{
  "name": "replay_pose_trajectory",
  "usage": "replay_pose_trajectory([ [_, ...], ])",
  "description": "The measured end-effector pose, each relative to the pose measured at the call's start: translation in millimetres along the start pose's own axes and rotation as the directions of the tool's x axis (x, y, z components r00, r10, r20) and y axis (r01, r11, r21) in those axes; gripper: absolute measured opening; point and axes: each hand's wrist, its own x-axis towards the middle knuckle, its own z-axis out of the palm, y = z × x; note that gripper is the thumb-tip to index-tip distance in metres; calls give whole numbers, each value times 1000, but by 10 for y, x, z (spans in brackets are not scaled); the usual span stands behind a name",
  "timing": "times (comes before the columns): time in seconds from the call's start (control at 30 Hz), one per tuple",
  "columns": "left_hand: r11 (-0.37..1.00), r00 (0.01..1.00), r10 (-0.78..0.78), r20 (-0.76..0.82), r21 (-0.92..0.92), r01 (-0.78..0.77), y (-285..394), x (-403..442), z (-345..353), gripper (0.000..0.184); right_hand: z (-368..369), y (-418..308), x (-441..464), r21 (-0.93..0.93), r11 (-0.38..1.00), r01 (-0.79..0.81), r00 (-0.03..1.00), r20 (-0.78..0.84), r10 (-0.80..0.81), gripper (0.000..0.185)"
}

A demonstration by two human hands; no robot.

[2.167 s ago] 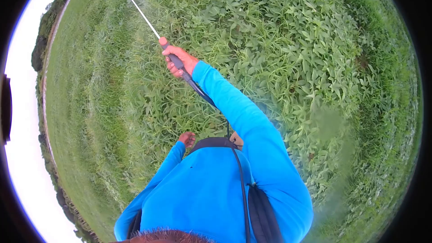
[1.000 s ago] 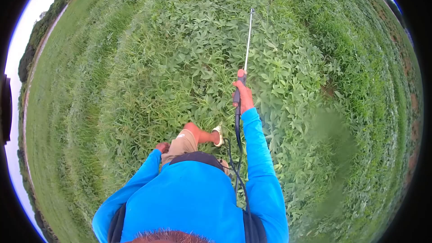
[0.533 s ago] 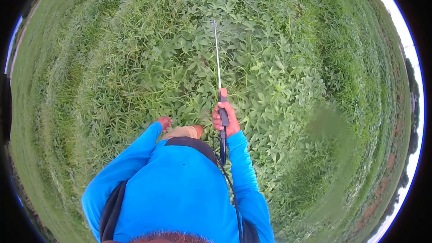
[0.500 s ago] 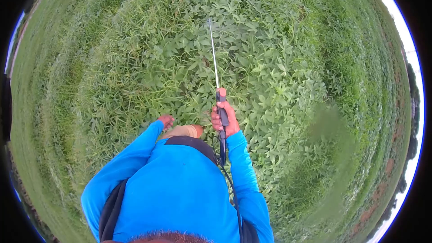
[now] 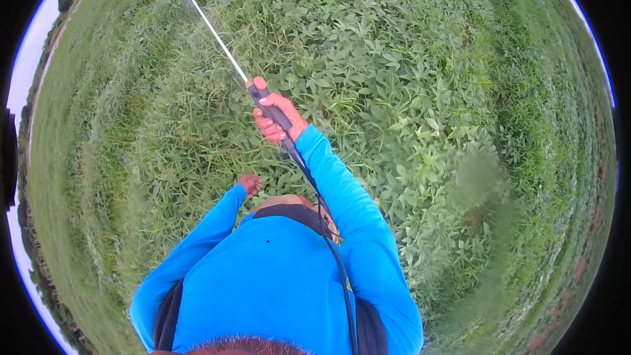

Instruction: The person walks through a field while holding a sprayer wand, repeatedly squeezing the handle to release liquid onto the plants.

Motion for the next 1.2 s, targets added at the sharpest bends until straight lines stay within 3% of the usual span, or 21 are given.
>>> replay_pose_trajectory([
  [0.17, 982, 985, -171, -17, -85, 169, -663, 6, -144, 23, 101, -288, 325, -81, 996, 41, 999, -24, -43, 27],
  [0.27, 975, 975, -222, 4, -1, 222, -1082, -49, -162, 24, 112, -332, 338, -201, 968, 147, 966, -183, -185, 30],
  [0.33, 971, 982, -187, 3, -150, 186, -1265, -117, -149, 17, 128, -267, 267, -219, 959, 179, 937, -260, -235, 30],
  [0.4, 961, 974, -227, 20, -160, 228, -1362, -92, -138, 18, 146, -165, 114, -265, 938, 225, 875, -368, -314, 30],
  [0.53, 948, 951, -307, 41, -75, 309, -1412, 45, -22, 25, 90, 4, -297, -252, 936, 245, 802, -490, -342, 29],
  [0.67, 962, 963, -257, 86, -68, 263, -1101, 330, 244, 25, 117, 56, -780, -206, 942, 265, 723, -604, -335, 27],
  [0.8, 946, 942, -316, 109, -39, 322, -452, 702, 586, 25, 159, 81, -1257, -167, 938, 304, 668, -665, -335, 25],
  [0.87, 979, 972, -186, 141, -54, 195, -1, 712, 723, 23, 189, 121, -1510, -131, 920, 371, 638, -684, -354, 25],
  [1.2, 995, 978, 39, 203, -94, -20, 1139, 1074, 925, 22, 456, 339, -2560, -40, 793, 607, 471, -786, -400, 24],
])
